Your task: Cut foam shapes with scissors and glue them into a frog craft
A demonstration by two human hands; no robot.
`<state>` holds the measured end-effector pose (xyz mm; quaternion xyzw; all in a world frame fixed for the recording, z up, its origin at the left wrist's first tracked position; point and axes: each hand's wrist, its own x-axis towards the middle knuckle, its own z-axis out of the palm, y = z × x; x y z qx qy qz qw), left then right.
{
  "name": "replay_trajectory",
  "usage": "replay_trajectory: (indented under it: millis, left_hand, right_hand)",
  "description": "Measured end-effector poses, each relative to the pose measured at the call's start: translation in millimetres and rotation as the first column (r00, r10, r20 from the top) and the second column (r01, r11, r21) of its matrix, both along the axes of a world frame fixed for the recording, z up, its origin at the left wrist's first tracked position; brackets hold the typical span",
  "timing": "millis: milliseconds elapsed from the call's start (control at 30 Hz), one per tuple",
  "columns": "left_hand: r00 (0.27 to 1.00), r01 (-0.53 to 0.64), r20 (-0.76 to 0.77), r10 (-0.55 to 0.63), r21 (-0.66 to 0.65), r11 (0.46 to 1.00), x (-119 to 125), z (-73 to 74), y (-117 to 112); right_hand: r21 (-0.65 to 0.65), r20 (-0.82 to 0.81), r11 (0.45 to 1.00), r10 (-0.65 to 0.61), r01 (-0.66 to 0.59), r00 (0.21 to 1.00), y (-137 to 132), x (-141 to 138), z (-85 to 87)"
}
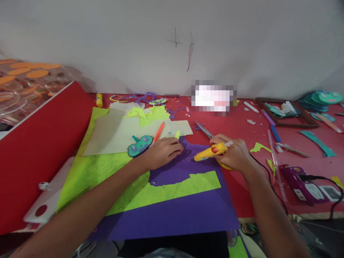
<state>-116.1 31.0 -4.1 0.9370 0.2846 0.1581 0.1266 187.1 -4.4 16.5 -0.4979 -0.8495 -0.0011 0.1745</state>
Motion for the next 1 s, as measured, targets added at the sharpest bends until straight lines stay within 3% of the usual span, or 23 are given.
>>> replay_trajectory:
  millis: [1000]
  left_hand:
    - [1.000,-0.007,-0.002,0.007,-0.031,0.999,-1.0,-1.8,0.2]
  right_hand:
    - [0.022,0.024,0.999,-0.045,0.044,0.999,1.9,9.4,-4.2]
